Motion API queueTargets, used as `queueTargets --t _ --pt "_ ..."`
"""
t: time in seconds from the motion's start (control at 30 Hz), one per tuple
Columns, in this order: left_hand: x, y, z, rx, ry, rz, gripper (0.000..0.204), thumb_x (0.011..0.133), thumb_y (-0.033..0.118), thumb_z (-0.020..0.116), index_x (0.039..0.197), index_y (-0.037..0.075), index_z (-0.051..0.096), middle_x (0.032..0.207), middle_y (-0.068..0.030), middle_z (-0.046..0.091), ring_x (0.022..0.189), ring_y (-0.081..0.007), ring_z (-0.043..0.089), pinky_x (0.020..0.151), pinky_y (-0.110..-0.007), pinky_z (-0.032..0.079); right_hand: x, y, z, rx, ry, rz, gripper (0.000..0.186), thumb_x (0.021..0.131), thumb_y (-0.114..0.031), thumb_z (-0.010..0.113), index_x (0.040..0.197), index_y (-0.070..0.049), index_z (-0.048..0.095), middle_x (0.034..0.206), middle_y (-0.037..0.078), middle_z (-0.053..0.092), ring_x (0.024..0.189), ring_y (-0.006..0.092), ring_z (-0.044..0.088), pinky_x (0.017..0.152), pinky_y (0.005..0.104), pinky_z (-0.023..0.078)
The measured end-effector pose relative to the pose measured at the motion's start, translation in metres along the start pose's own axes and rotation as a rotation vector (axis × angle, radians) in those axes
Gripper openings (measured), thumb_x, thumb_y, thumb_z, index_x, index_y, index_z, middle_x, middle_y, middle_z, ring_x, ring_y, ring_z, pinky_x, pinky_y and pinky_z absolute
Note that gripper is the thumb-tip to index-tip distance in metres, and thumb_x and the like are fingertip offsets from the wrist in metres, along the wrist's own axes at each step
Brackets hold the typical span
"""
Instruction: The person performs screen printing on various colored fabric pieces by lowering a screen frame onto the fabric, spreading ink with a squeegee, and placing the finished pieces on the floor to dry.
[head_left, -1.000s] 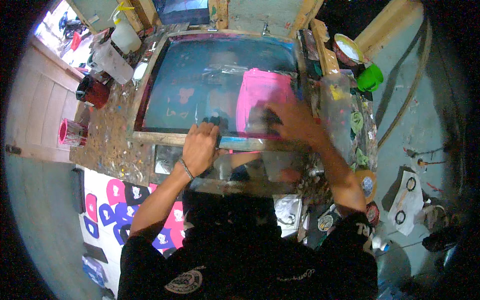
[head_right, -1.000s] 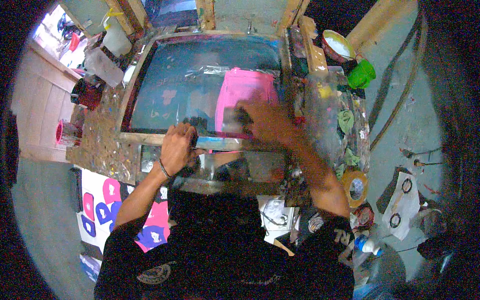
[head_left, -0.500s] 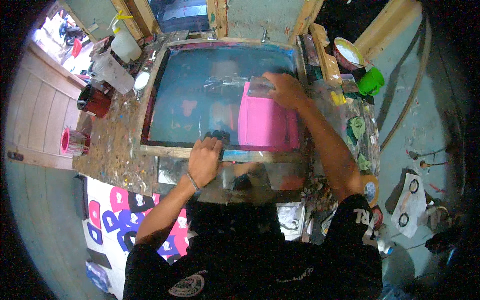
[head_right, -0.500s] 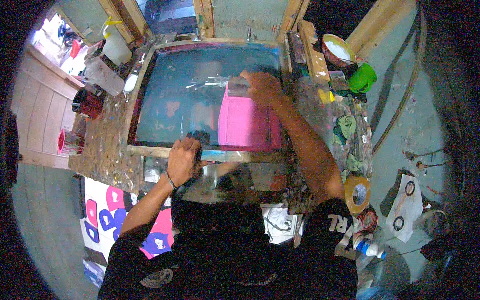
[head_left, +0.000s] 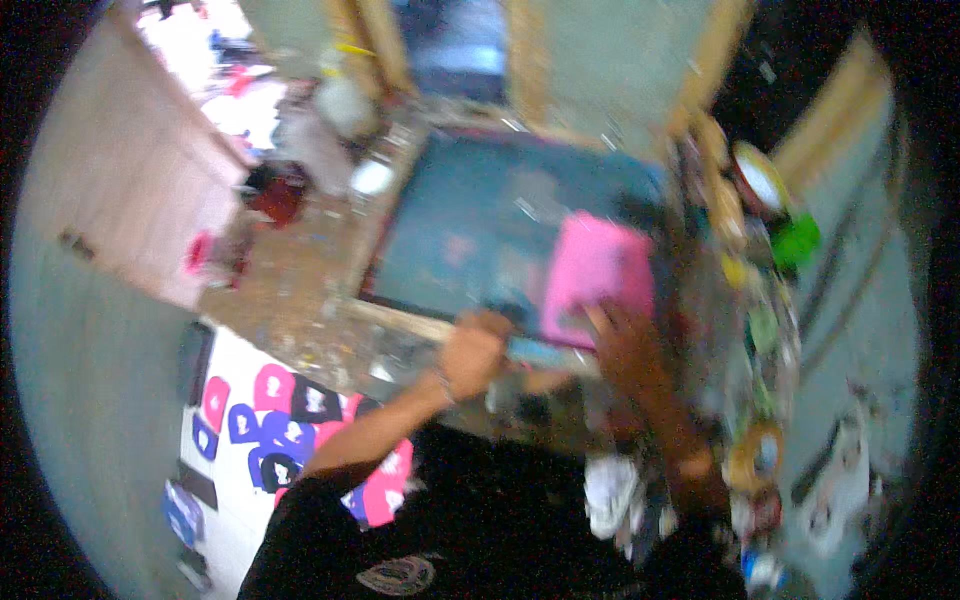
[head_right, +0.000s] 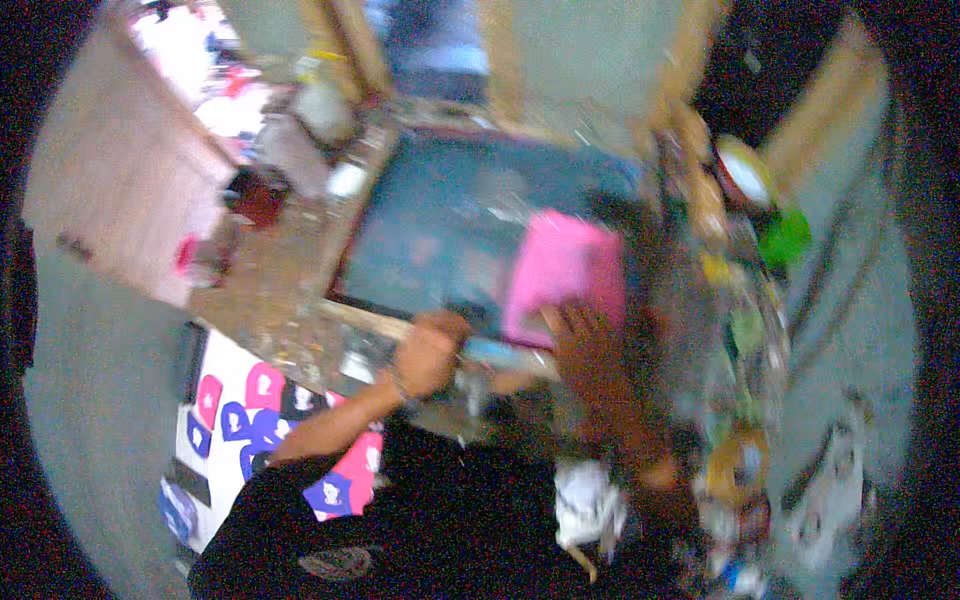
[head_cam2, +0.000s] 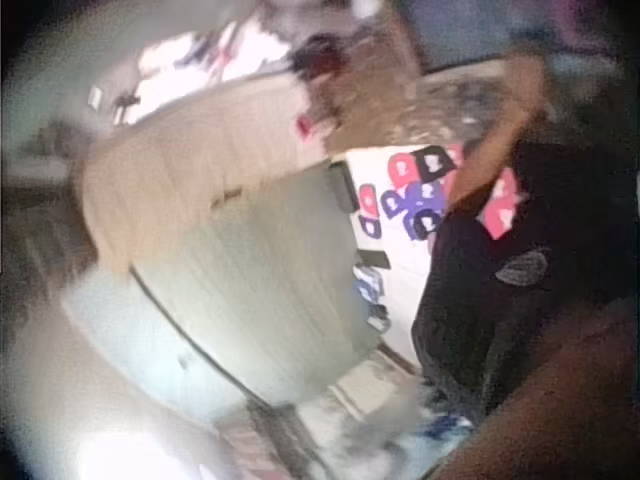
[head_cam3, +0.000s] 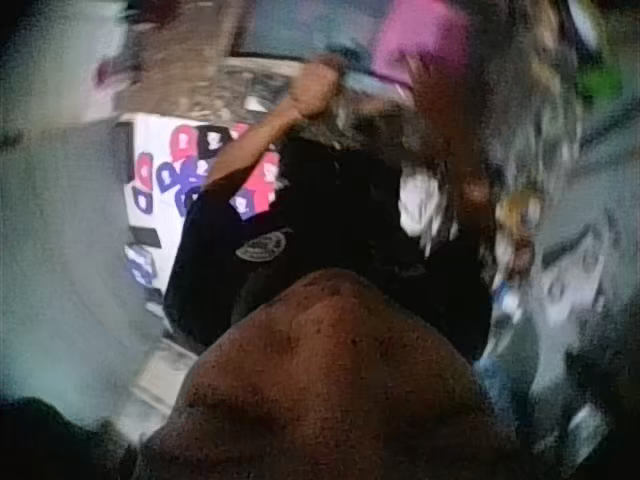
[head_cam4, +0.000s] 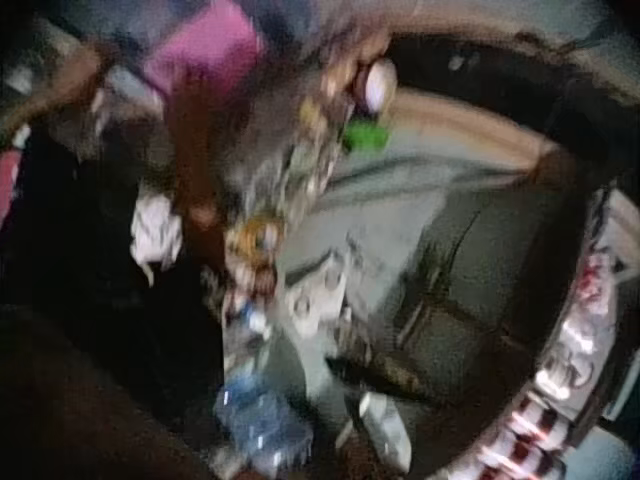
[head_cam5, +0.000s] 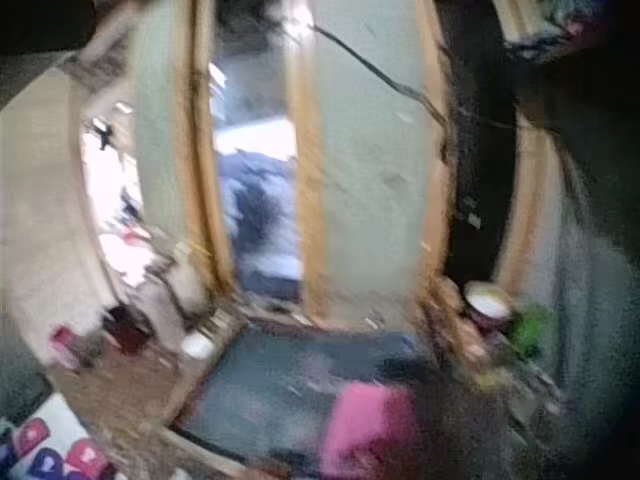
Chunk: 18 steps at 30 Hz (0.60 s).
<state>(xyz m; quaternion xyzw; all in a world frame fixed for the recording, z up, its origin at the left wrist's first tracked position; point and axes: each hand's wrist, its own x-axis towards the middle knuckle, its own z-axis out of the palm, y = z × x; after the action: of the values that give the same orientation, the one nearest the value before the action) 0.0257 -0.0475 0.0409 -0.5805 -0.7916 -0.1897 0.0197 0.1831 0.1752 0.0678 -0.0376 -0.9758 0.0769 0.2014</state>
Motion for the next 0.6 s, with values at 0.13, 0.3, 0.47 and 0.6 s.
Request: queueTargets --t 0.13,0.3,0.47,0.6 --pt "0.014 0.003 0.01 0.076 -0.1 0.075 0.042 0.074 0.031 0.077 0.097 -0.001 0.064 0.099 -0.0186 0.066 0.101 -0.0376 0.064 0.091 -0.045 0.049 -0.048 0.003 0.001 -0.054 -0.178 0.124 0.057 0.079 -0.015 0.068 0.133 -0.006 0.056 0.118 0.019 0.063 0.107 0.0404 0.061 0.094 0.0519 0.047" --pt "0.029 0.004 -0.038 0.024 -0.047 0.106 0.052 0.072 0.044 0.079 0.101 0.003 0.065 0.103 -0.017 0.067 0.108 -0.0328 0.064 0.087 -0.046 0.051 -0.04 -0.017 -0.004 -0.076 0.056 -0.014 0.059 0.076 -0.027 0.071 0.13 -0.006 0.057 0.118 0.019 0.061 0.105 0.0432 0.06 0.093 0.0576 0.045" --pt "0.087 0.019 -0.165 0.028 0.13 0.151 0.052 0.071 0.042 0.083 0.104 0.005 0.066 0.096 -0.0164 0.066 0.093 -0.0366 0.064 0.078 -0.047 0.05 0.049 -0.016 -0.113 -0.242 0.157 0.246 0.045 0.082 -0.041 0.071 0.109 -0.006 0.065 0.106 0.02 0.066 0.101 0.0427 0.061 0.088 0.0568 0.045" --pt "0.099 0.029 -0.128 -0.171 0.902 0.336 0.039 0.08 0.035 0.078 0.103 0.007 0.066 0.095 -0.0147 0.066 0.087 -0.0336 0.061 0.077 -0.045 0.046 0.126 0.011 -0.19 -0.061 0.156 0.153 0.043 0.089 -0.046 0.066 0.099 -0.005 0.067 0.094 0.023 0.067 0.091 0.0437 0.061 0.082 0.0527 0.047"
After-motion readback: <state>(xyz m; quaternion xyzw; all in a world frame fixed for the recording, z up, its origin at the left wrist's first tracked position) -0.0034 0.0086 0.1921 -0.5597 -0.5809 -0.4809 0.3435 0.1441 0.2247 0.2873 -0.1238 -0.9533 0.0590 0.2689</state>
